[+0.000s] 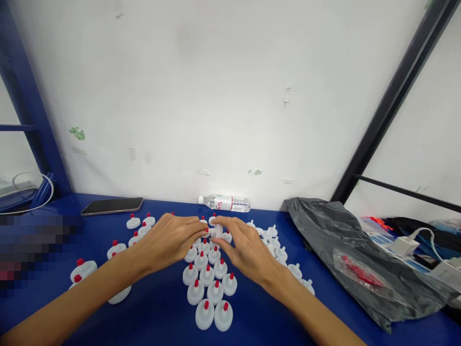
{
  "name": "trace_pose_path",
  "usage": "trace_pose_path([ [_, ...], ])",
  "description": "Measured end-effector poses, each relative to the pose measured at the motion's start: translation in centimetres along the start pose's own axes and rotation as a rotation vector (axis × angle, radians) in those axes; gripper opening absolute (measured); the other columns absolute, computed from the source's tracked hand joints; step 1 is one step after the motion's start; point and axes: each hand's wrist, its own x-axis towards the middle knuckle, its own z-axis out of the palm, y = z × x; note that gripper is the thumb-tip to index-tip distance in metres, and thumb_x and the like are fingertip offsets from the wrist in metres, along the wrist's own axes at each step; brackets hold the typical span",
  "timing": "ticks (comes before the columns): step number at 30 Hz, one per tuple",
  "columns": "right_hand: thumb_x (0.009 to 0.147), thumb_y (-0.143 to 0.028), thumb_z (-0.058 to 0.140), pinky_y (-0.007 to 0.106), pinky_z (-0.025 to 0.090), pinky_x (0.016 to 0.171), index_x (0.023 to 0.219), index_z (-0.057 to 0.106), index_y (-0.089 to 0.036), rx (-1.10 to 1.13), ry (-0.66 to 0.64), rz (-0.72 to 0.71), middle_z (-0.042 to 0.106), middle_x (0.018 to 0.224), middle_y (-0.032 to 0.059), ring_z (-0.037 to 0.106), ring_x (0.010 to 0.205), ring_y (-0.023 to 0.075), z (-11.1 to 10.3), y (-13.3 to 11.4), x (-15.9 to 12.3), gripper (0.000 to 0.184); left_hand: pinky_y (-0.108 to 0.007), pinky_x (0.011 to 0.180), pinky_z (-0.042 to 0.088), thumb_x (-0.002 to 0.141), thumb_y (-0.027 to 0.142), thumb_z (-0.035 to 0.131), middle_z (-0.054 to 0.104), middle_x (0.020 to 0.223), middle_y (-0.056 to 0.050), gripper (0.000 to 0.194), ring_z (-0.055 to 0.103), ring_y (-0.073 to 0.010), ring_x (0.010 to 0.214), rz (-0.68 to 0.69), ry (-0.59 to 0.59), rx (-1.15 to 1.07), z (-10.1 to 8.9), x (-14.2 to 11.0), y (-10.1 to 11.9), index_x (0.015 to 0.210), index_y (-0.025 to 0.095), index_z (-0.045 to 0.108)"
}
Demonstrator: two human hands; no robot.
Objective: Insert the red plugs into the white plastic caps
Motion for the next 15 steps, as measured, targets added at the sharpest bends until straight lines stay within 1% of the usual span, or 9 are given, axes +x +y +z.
trace_pose_path([
  [2,0.097,-0.029,0.057,0.041,0.056,0.097,0.134,0.055,-0.029,-0.046,0.008,0.081,0.07,0.126,0.006,0.068,0.114,0.0238,-0.2,0.4,0.4,0.037,-0.032,0.049,0.021,0.104,0.03,0.04,0.072,0.085,-0.002,0.029,0.065,-0.0175,0.064,-0.049,-0.033,0.043,0.0,0.1,-0.8,0.098,0.021,0.067],
  [3,0.096,-0.027,0.056,0.041,0.055,0.098,0.131,0.059,-0.028,-0.078,0.009,0.122,0.07,0.125,0.0057,0.067,0.114,0.0241,-0.3,0.8,0.5,0.035,-0.031,0.05,0.021,0.104,0.031,0.04,0.073,0.086,-0.003,0.029,0.067,-0.0188,0.066,-0.072,-0.063,0.071,-0.1,0.2,-1.3,0.1,0.02,0.067],
  [5,0.094,-0.023,0.054,0.039,0.055,0.097,0.117,0.068,-0.028,-0.142,0.004,0.218,0.07,0.123,0.0047,0.068,0.11,0.0243,-0.8,1.8,0.7,0.027,-0.031,0.051,0.022,0.103,0.027,0.04,0.073,0.085,-0.005,0.03,0.068,-0.0209,0.068,-0.122,-0.137,0.116,-0.4,0.1,-2.5,0.093,0.019,0.067],
  [7,0.091,-0.022,0.053,0.038,0.055,0.09,0.104,0.072,-0.027,-0.189,-0.012,0.312,0.069,0.122,0.0045,0.07,0.102,0.024,-1.3,3.0,0.8,0.023,-0.03,0.053,0.023,0.101,0.023,0.04,0.073,0.08,-0.007,0.031,0.067,-0.022,0.068,-0.164,-0.184,0.133,-0.7,-0.1,-3.6,0.084,0.018,0.067],
  [9,0.091,-0.024,0.053,0.038,0.055,0.084,0.099,0.072,-0.027,-0.212,-0.039,0.366,0.069,0.12,0.0048,0.07,0.096,0.0241,-1.6,4.1,0.8,0.021,-0.03,0.054,0.024,0.099,0.022,0.04,0.072,0.076,-0.007,0.032,0.066,-0.0219,0.066,-0.193,-0.191,0.129,-0.9,-0.3,-4.5,0.08,0.018,0.066],
  [11,0.092,-0.028,0.055,0.037,0.054,0.08,0.102,0.069,-0.027,-0.213,-0.073,0.389,0.072,0.112,0.005,0.071,0.092,0.0248,-1.8,4.9,0.7,0.018,-0.03,0.054,0.025,0.098,0.023,0.04,0.071,0.072,-0.007,0.033,0.065,-0.0216,0.063,-0.211,-0.187,0.114,-0.9,-0.5,-5.0,0.08,0.019,0.067],
  [13,0.092,-0.032,0.058,0.035,0.053,0.075,0.104,0.065,-0.027,-0.205,-0.117,0.413,0.076,0.102,0.0036,0.071,0.086,0.0246,-1.7,5.3,0.5,0.016,-0.03,0.054,0.025,0.098,0.024,0.04,0.07,0.068,-0.006,0.032,0.064,-0.0218,0.061,-0.226,-0.188,0.094,-0.8,-0.6,-5.1,0.085,0.02,0.07],
  [15,0.093,-0.036,0.058,0.034,0.052,0.069,0.101,0.063,-0.026,-0.202,-0.156,0.439,0.077,0.094,0.0025,0.071,0.076,0.0237,-1.4,5.7,0.4,0.014,-0.031,0.055,0.027,0.097,0.026,0.041,0.07,0.068,-0.006,0.032,0.064,-0.0225,0.062,-0.238,-0.189,0.067,-0.7,-0.6,-4.9,0.088,0.022,0.072],
])
